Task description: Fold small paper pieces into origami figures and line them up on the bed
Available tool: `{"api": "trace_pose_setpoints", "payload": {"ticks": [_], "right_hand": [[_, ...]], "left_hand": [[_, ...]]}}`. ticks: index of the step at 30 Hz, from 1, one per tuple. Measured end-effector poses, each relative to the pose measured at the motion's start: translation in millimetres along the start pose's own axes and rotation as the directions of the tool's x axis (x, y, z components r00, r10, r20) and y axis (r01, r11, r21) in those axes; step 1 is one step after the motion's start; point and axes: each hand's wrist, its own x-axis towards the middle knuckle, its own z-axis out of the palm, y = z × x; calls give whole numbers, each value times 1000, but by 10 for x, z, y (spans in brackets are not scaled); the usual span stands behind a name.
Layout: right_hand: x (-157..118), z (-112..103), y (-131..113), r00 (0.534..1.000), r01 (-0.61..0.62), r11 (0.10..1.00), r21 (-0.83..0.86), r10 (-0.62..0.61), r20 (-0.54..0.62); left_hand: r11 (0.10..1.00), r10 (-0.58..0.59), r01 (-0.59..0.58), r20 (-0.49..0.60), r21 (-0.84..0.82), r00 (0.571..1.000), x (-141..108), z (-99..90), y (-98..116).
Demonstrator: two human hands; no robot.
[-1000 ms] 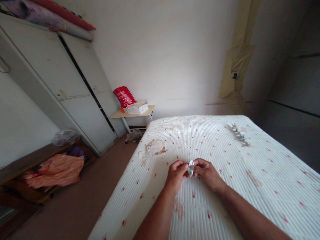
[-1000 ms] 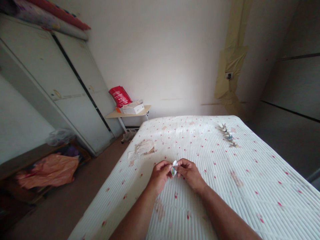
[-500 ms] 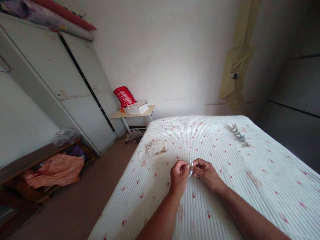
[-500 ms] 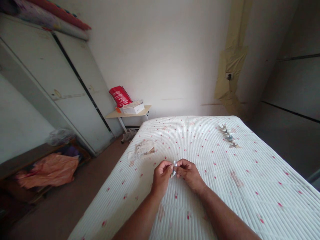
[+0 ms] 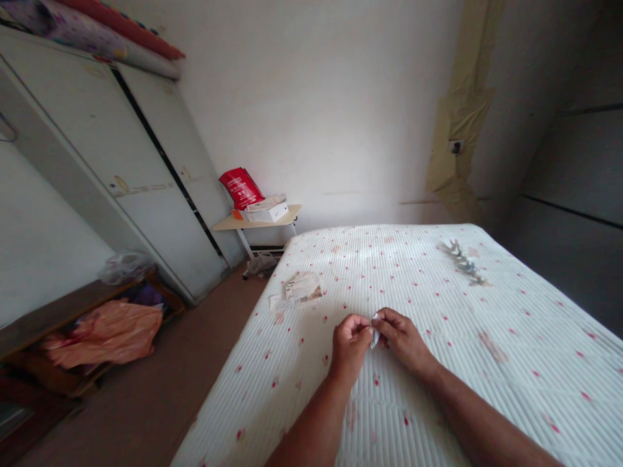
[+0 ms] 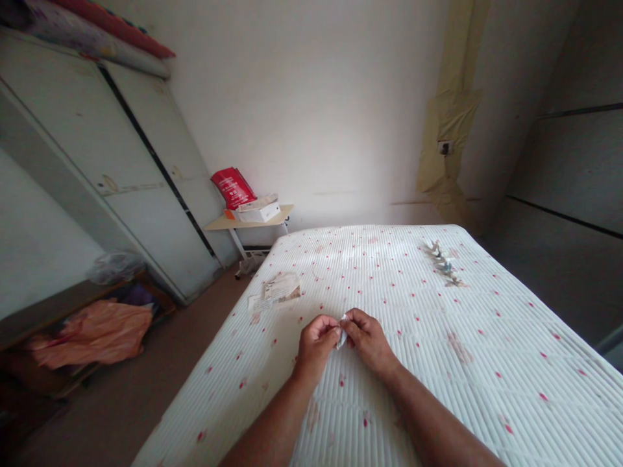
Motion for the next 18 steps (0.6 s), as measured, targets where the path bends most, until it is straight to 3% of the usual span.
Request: {"api": "trace_pose_setpoints", "payload": {"ticks": [4,18], "right_hand": [[-2,13,-12,1000,8,1000,-5,-8,1],[6,3,-1,1000,21,1000,-6,-21,-16]], "left_hand": [[994,-90,88,-30,-71,995,-2,29,86],[987,-101,105,36,-122,994,14,2,100]]}}
